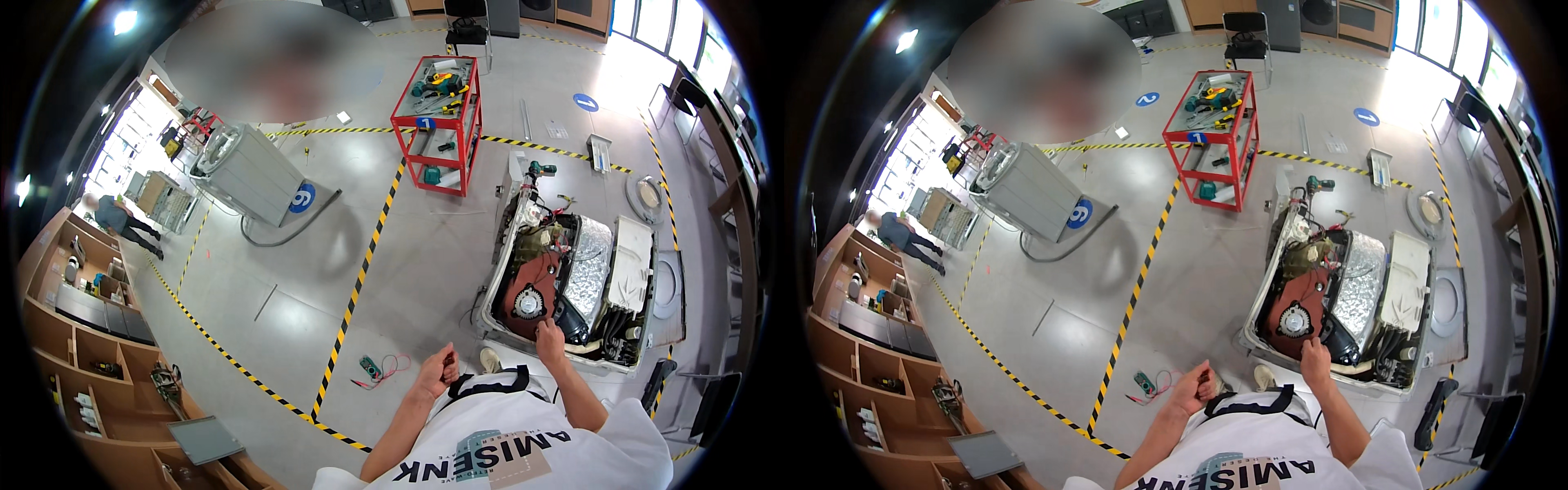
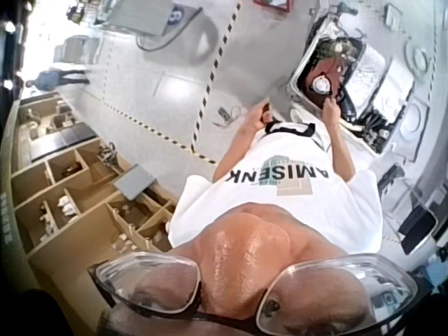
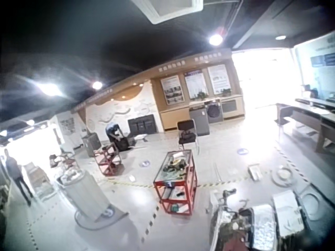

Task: The person uses an electric screwdriver to unscrew several fasteners from a red plastic internal component of a washing machine and then disconnects a wire by hand.

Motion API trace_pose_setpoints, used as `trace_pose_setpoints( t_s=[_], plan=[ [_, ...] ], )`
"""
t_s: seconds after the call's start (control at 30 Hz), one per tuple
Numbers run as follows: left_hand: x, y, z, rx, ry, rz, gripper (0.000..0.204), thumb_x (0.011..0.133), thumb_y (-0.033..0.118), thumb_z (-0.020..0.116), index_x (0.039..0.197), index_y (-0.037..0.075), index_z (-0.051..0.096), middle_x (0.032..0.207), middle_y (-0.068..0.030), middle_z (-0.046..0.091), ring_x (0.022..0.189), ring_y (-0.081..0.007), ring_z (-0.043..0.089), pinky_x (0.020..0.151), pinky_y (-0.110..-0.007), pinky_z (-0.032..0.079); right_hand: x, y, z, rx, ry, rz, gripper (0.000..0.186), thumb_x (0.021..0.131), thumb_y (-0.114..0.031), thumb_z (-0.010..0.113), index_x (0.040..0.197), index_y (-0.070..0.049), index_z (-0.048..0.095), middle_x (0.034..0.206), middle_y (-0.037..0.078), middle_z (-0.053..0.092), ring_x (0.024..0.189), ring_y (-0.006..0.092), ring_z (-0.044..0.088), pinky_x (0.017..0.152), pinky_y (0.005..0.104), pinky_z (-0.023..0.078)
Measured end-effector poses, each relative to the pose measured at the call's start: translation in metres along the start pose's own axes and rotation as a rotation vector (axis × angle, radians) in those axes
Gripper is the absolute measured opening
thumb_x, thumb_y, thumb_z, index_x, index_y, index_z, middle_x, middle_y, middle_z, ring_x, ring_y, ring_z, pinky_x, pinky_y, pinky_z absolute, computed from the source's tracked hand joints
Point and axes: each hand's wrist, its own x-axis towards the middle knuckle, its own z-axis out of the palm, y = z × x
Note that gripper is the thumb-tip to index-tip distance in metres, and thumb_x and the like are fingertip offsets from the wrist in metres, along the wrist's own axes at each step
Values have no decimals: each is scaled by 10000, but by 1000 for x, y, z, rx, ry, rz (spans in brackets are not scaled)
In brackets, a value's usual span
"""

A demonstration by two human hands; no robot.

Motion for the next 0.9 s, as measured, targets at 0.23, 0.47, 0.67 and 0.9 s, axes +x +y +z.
trace_pose_setpoints(
  t_s=[0.23,0.47,0.67,0.9],
  plan=[
    [-2,3,1,-4,4,0,357,913,322,468,651,79,467,459,30,294,388,-82,252,402,-239,217,1,-3,-1,-18,18,-25,82,751,-93,590,752,-29,539,804,147,515,701,342,546,619,430,440],
    [0,4,-1,-9,10,10,350,908,326,480,668,72,492,462,31,298,388,-81,261,395,-237,218,2,-6,1,-81,59,90,189,699,-154,671,729,-45,519,757,136,552,671,319,572,608,405,454],
    [-1,4,0,10,13,20,353,912,330,472,675,70,495,469,31,303,394,-77,257,391,-236,205,2,-10,0,-55,15,136,207,701,-159,675,756,-42,514,778,148,559,690,328,576,614,412,453],
    [3,3,-7,8,-20,24,354,916,331,465,680,68,495,475,31,305,398,-77,256,395,-235,206,-3,-7,-5,18,-36,94,150,721,-92,636,796,-32,520,834,159,538,741,350,554,630,443,442]
  ],
)
